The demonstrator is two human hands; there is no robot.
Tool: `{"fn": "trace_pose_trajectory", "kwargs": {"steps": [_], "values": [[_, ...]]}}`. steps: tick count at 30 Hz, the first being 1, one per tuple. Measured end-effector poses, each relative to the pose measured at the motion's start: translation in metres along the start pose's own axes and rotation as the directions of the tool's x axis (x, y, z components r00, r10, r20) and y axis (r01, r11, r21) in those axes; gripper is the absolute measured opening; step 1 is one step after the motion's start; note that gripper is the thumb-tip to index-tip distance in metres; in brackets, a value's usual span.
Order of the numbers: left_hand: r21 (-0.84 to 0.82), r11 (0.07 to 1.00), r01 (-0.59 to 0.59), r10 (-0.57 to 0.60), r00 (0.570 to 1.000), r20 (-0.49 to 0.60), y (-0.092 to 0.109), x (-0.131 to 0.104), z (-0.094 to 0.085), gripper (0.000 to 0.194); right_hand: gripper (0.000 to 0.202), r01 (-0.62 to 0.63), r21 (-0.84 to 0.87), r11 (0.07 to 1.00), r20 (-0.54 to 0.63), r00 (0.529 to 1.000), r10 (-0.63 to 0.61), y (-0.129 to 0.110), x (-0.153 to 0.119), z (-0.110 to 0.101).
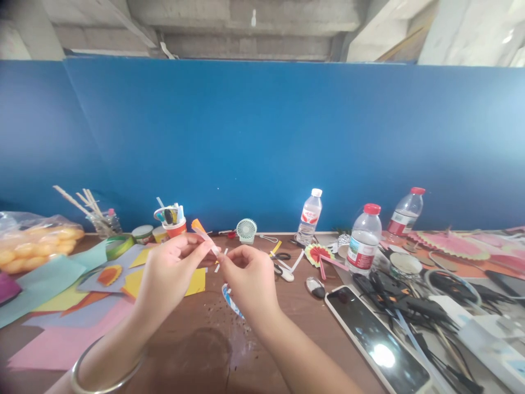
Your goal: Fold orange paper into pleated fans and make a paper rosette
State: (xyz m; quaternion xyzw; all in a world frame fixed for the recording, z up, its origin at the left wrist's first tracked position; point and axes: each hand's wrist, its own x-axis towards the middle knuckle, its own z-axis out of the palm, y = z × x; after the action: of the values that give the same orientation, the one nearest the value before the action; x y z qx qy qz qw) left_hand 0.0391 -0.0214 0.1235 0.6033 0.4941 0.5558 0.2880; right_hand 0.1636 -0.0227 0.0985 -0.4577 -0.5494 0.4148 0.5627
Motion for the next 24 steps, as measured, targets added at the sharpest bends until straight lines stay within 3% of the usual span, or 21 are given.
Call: {"fn": "trace_pose_trajectory", "kwargs": {"steps": [10,15,24], "values": [[-0.035,0.999,0.015,-0.016,1.0,-0.023,-0.005,0.005,-0.004,0.021,0.018,0.022,-0.001,1.0,0.005,1.0,-0.022,0.004,0.002,0.001],[-0.02,1.0,0.023,-0.023,1.0,-0.004,-0.008,0.006,-0.006,0.021,0.012,-0.111,0.082,0.99,0.096,0.99,0.103,0.002,0.002,0.0],[-0.051,0.999,0.017,-0.017,1.0,-0.002,-0.005,0.006,-0.006,0.02,0.013,-0.13,0.17,0.977,0.129,0.986,0.109,0.012,0.005,0.0]]}}
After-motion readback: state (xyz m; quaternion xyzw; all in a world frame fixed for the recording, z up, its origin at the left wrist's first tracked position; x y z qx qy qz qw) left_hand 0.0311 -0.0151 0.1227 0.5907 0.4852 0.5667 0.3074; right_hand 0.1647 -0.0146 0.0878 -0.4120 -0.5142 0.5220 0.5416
